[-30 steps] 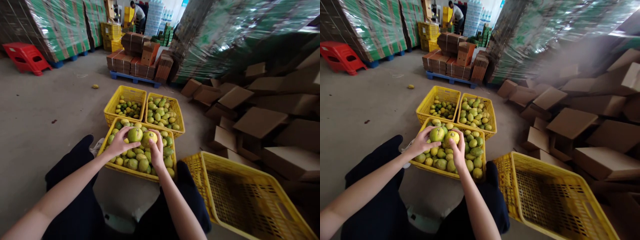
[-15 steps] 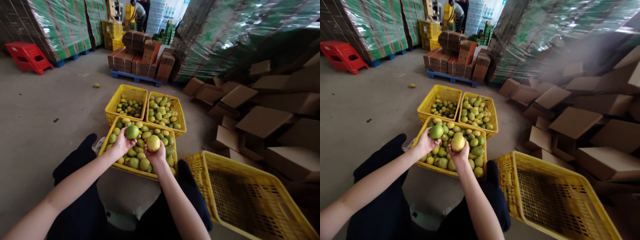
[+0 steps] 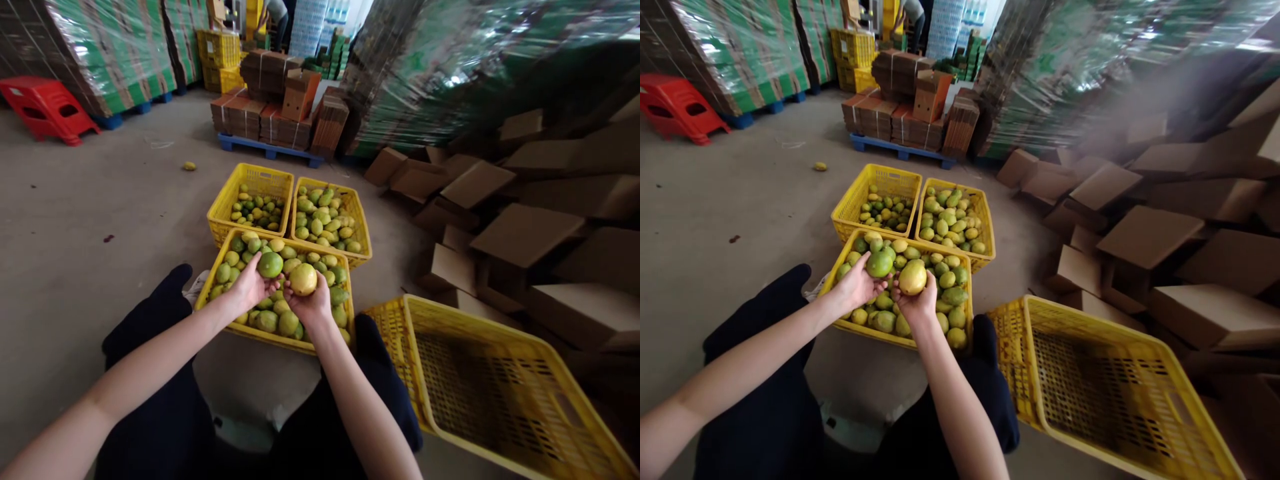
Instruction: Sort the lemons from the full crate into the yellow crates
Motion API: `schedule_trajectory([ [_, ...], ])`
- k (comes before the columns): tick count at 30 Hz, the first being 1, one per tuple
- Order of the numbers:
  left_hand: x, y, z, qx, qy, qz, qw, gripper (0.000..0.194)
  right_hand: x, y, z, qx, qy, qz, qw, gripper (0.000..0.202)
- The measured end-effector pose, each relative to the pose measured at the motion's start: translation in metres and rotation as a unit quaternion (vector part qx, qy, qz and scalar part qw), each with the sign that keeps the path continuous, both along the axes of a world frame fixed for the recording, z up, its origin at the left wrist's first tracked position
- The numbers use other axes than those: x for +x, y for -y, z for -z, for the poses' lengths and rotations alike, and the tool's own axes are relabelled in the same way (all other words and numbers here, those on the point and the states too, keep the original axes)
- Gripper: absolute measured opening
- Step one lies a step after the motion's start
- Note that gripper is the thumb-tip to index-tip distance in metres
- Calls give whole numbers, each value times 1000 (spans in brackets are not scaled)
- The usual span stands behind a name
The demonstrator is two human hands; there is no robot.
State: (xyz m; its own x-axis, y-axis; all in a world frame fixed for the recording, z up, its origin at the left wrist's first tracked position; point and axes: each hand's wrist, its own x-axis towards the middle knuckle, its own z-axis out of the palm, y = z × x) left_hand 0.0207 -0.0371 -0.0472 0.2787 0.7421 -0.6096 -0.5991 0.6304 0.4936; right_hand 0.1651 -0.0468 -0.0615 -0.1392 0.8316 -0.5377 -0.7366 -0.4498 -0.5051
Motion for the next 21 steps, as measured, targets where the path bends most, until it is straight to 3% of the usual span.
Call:
schedule_trajectory([
  [3,1,3,0,146,-104,-48,983,35,0,0,-7,11,4,1,1000,34],
  [6,-3,5,-4,353,-228,-97,902,57,-3,2,-15,80,86,40,992,33],
  [9,-8,5,-10,444,-280,-72,848,64,-4,5,-19,206,229,98,946,49],
  [12,-12,3,-14,434,-249,-56,864,64,-3,8,-20,292,323,108,893,52],
  [14,-14,1,-15,402,-202,-55,892,63,-3,9,-20,314,333,107,883,52],
  [17,-17,-3,-13,319,-106,-42,941,46,-2,8,-22,307,310,104,894,54],
  [21,-21,-5,-15,169,21,-32,985,21,-1,5,-26,238,221,90,942,43],
])
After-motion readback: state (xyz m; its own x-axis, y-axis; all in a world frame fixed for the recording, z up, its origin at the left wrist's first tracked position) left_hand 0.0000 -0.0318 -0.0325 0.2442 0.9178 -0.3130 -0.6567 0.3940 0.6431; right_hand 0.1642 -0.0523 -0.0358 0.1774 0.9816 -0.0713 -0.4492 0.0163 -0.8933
